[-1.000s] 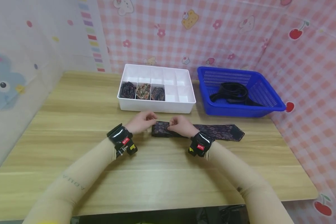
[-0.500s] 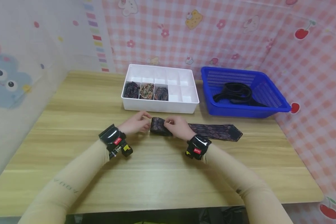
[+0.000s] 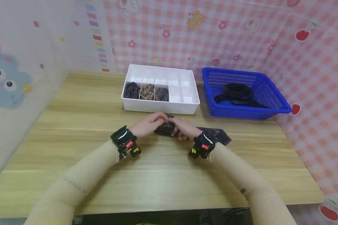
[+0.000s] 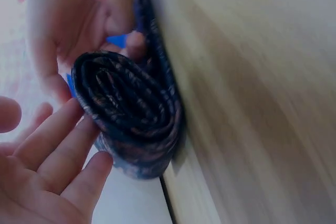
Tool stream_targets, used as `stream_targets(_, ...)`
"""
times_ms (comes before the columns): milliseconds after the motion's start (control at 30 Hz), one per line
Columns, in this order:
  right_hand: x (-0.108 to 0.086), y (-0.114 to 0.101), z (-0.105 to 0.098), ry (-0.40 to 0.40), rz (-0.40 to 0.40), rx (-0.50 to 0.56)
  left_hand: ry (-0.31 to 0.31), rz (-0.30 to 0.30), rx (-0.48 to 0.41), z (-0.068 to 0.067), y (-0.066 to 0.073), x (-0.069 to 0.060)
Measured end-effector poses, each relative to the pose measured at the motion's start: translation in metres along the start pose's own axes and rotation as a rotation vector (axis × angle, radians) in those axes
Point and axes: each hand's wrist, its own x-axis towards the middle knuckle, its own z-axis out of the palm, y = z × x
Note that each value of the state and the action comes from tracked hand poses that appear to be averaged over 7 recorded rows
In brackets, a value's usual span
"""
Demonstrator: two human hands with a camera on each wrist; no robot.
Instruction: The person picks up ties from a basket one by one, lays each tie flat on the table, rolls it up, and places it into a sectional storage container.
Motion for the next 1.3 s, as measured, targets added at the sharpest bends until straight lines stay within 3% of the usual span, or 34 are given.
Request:
stream_targets(167,-0.004,0.008,-0.012,0.0,-0.03,-0.12,-0.007,0.026,0.221,0.016,0.009,0.006)
stream_targets(267,-0.003,0.012,-0.015,0.007,-0.028,-0.143,-0.014,0.063,0.296,0.02,0.011,0.011)
stream_targets(400,-0.002,0.015,-0.017,-0.001,-0.03,-0.132,-0.063,0.194,0.417,0.018,0.007,0.019)
stream_targets(533,0.0,0.018,-0.019,-0.043,-0.02,-0.125,-0.148,0.311,0.547,0.013,-0.008,0.026)
stream_targets(667,0.002,0.02,-0.021,-0.086,0.004,-0.162,-0.234,0.307,0.545,0.009,-0.019,0.031)
stream_targets(767,0.003,0.02,-0.022,-0.096,0.017,-0.193,-0.263,0.281,0.504,0.004,-0.022,0.034)
stream_targets(967,0.002,0.013,-0.019,-0.077,0.015,-0.253,-0.229,0.237,0.433,-0.006,-0.025,0.027)
stream_targets(1133,0.003,0.014,-0.016,-0.063,0.018,-0.282,-0.225,0.232,0.454,-0.005,-0.021,0.015)
stream_targets(1300,0.004,0.011,-0.01,-0.041,-0.04,-0.267,-0.177,0.229,0.481,-0.002,-0.017,0.003)
